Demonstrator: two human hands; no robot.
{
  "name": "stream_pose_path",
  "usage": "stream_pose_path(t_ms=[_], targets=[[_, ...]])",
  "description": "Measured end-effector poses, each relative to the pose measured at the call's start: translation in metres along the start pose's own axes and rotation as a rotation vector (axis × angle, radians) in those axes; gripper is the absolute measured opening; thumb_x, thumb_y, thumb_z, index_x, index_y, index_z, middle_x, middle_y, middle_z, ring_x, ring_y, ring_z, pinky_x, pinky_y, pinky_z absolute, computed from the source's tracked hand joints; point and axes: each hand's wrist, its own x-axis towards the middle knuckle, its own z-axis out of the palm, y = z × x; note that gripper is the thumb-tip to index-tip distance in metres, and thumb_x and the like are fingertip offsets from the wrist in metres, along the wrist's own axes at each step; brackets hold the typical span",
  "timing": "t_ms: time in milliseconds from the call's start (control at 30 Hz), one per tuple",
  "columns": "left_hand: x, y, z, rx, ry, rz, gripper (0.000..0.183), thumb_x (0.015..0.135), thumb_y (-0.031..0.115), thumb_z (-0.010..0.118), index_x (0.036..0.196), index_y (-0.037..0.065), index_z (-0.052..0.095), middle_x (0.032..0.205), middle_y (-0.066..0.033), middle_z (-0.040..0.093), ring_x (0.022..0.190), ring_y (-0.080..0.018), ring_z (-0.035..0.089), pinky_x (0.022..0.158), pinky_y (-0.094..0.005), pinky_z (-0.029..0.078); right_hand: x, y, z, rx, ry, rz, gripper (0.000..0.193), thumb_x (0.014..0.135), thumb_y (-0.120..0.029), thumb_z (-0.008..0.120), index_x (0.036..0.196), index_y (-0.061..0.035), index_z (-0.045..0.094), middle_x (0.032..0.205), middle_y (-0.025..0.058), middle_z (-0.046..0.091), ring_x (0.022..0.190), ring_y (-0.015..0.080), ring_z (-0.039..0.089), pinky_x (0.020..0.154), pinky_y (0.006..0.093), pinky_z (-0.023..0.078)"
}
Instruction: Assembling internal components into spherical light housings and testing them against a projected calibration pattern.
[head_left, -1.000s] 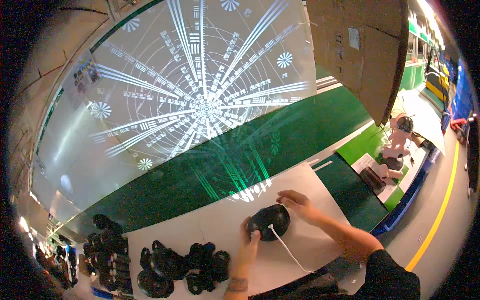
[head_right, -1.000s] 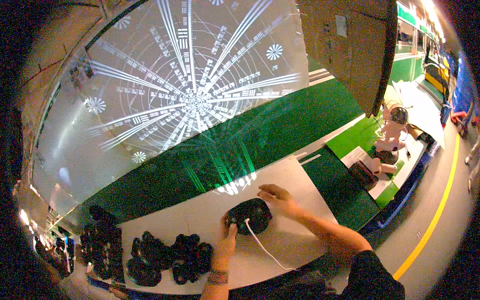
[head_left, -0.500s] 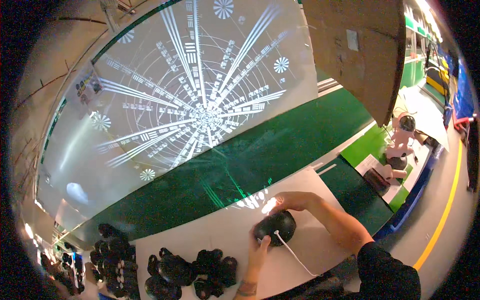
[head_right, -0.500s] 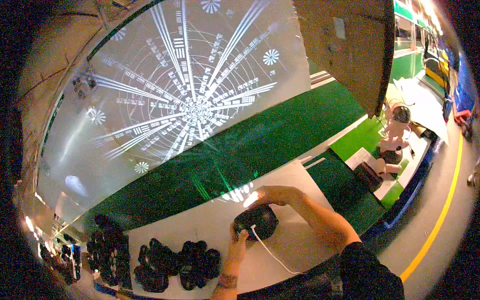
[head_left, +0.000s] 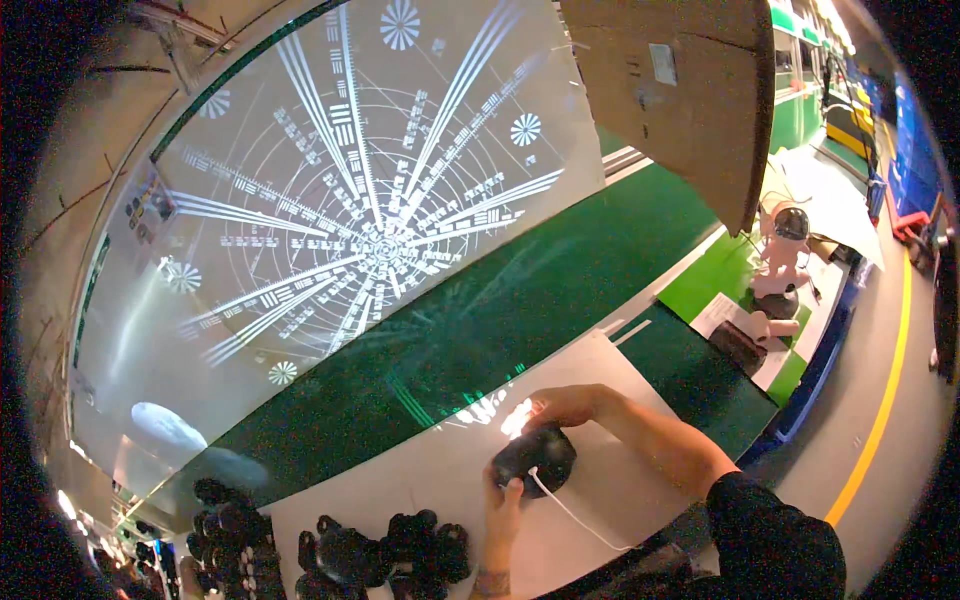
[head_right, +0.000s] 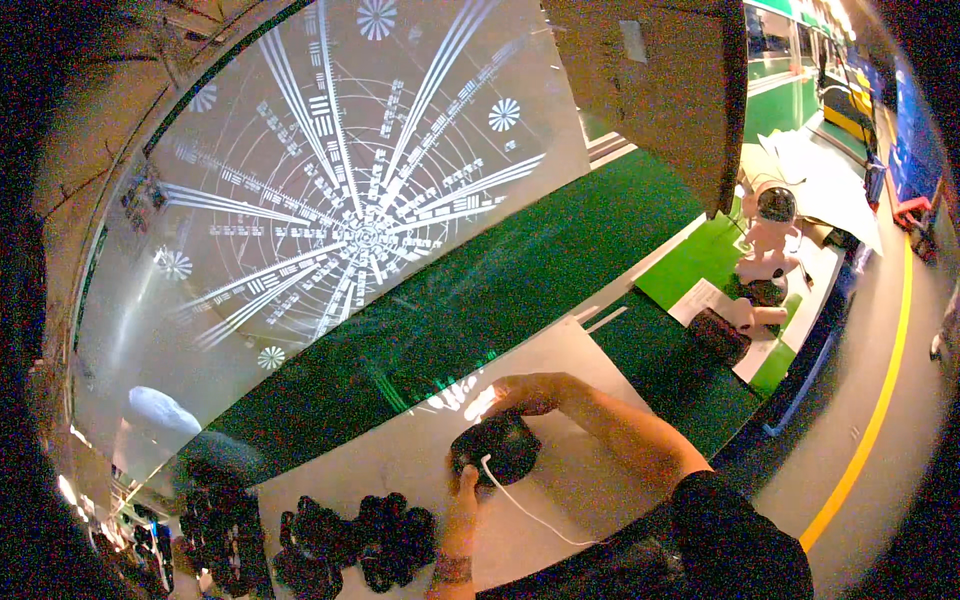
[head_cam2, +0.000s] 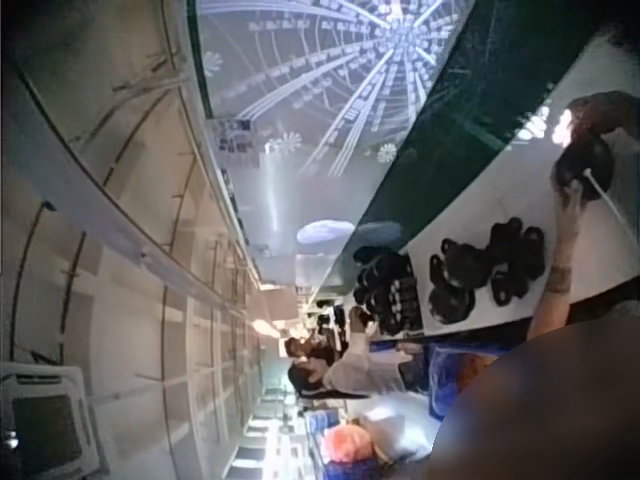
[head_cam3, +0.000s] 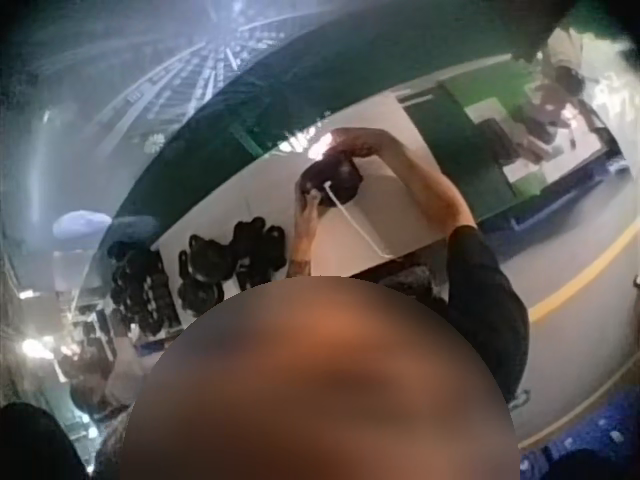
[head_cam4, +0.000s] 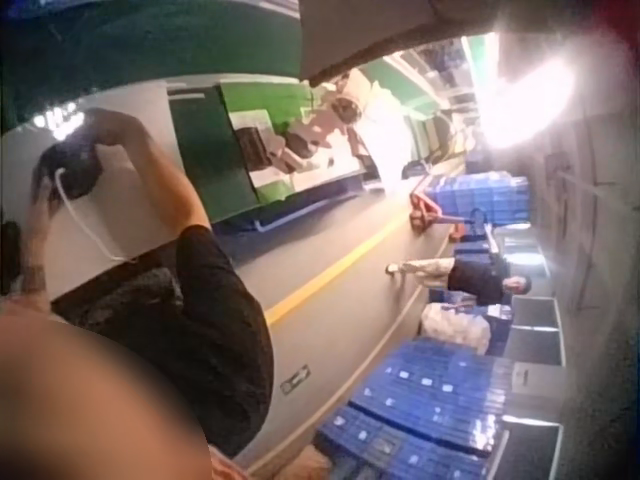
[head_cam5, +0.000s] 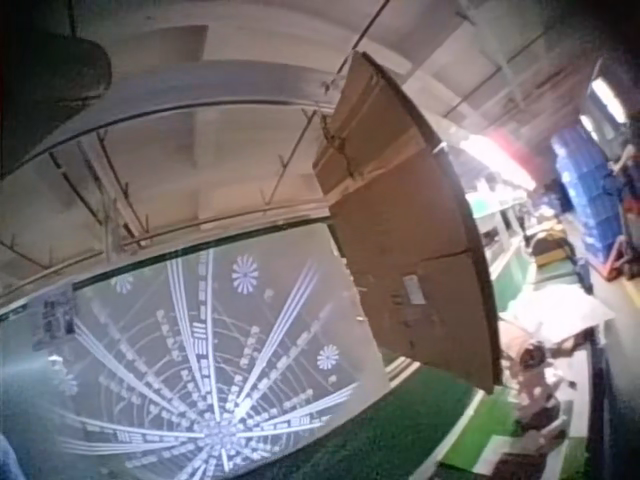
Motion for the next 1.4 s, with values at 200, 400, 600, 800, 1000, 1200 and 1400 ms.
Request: stream_pose_path(t_ms=[200, 400, 600, 800, 1000, 1200, 1400], targets=[[-0.007, 0.007, -0.003, 0.103, 0.030, 0.062, 0.060, 0.094, 0.035, 0.063, 0.139, 0.002, 0.040, 0.130, -0.0088, 0.051, 0.117, -0.0189, 0.049, 0.101, -0.0324, 0.040, -0.006, -0.021, 0.029, 0.144, 0.049, -0.019, 0.043, 0.091, -0.022, 0.067, 0.125, 0.0019, 0.058, 0.098, 0.0032, 0.069, 0.091, 0.0124, 0.064, 0.086, 0.0264, 0.050], [-0.009, 0.012, -0.001, 0.127, 0.039, 0.039, 0.064, 0.093, 0.034, 0.065, 0.142, 0.003, 0.036, 0.129, -0.0087, 0.050, 0.115, -0.0183, 0.050, 0.099, -0.0313, 0.042, 0.010, -0.002, 0.017, 0.007, 0.097, 0.063, 0.047, 0.088, -0.017, 0.067, 0.129, 0.0035, 0.057, 0.115, 0.0087, 0.067, 0.104, 0.0143, 0.062, 0.091, 0.0290, 0.049], [-0.016, 0.023, 0.000, 0.083, 0.037, 0.042, 0.065, 0.093, 0.030, 0.065, 0.144, 0.006, 0.033, 0.130, -0.0089, 0.050, 0.116, -0.0182, 0.049, 0.099, -0.0313, 0.043, 0.007, 0.000, 0.024, 0.056, 0.042, -0.083, 0.029, 0.088, -0.023, 0.067, 0.108, -0.0025, 0.067, 0.098, 0.0028, 0.069, 0.079, 0.0087, 0.062, 0.069, 0.0257, 0.051], [-0.013, 0.015, -0.007, 0.048, -0.017, 0.017, 0.065, 0.093, 0.028, 0.065, 0.145, 0.006, 0.032, 0.135, -0.0104, 0.048, 0.121, -0.0198, 0.048, 0.104, -0.0334, 0.040, 0.029, 0.073, -0.021, -0.008, 0.120, 0.133, 0.035, 0.088, -0.021, 0.068, 0.113, 0.0018, 0.063, 0.109, 0.0069, 0.062, 0.100, 0.0138, 0.060, 0.085, 0.0276, 0.050], [-0.010, 0.014, -0.012, 0.089, -0.026, 0.068, 0.066, 0.093, 0.028, 0.066, 0.144, 0.006, 0.033, 0.135, -0.0101, 0.047, 0.122, -0.0205, 0.048, 0.106, -0.0338, 0.039, 0.033, 0.065, -0.013, 0.123, 0.110, 0.073, 0.028, 0.087, -0.029, 0.072, 0.099, -0.0036, 0.071, 0.090, 0.0048, 0.070, 0.070, 0.0094, 0.063, 0.059, 0.0248, 0.051], [-0.009, 0.013, -0.007, 0.088, -0.035, 0.063, 0.071, 0.091, 0.035, 0.068, 0.145, 0.006, 0.032, 0.136, -0.0096, 0.046, 0.123, -0.0206, 0.047, 0.106, -0.0345, 0.039, 0.032, 0.089, -0.036, -0.078, -0.136, -0.124, 0.045, 0.089, -0.027, 0.068, 0.123, 0.0003, 0.057, 0.115, 0.0072, 0.061, 0.103, 0.0142, 0.059, 0.090, 0.0290, 0.049], [-0.001, -0.004, -0.015, 0.049, -0.038, 0.070, 0.076, 0.089, 0.041, 0.070, 0.144, 0.004, 0.033, 0.135, -0.0098, 0.047, 0.121, -0.0202, 0.048, 0.105, -0.0340, 0.040, 0.023, 0.069, -0.019, -0.062, 0.133, -0.087, 0.044, 0.090, -0.029, 0.066, 0.122, -0.0001, 0.058, 0.111, 0.0074, 0.063, 0.101, 0.0140, 0.060, 0.089, 0.0284, 0.050]])
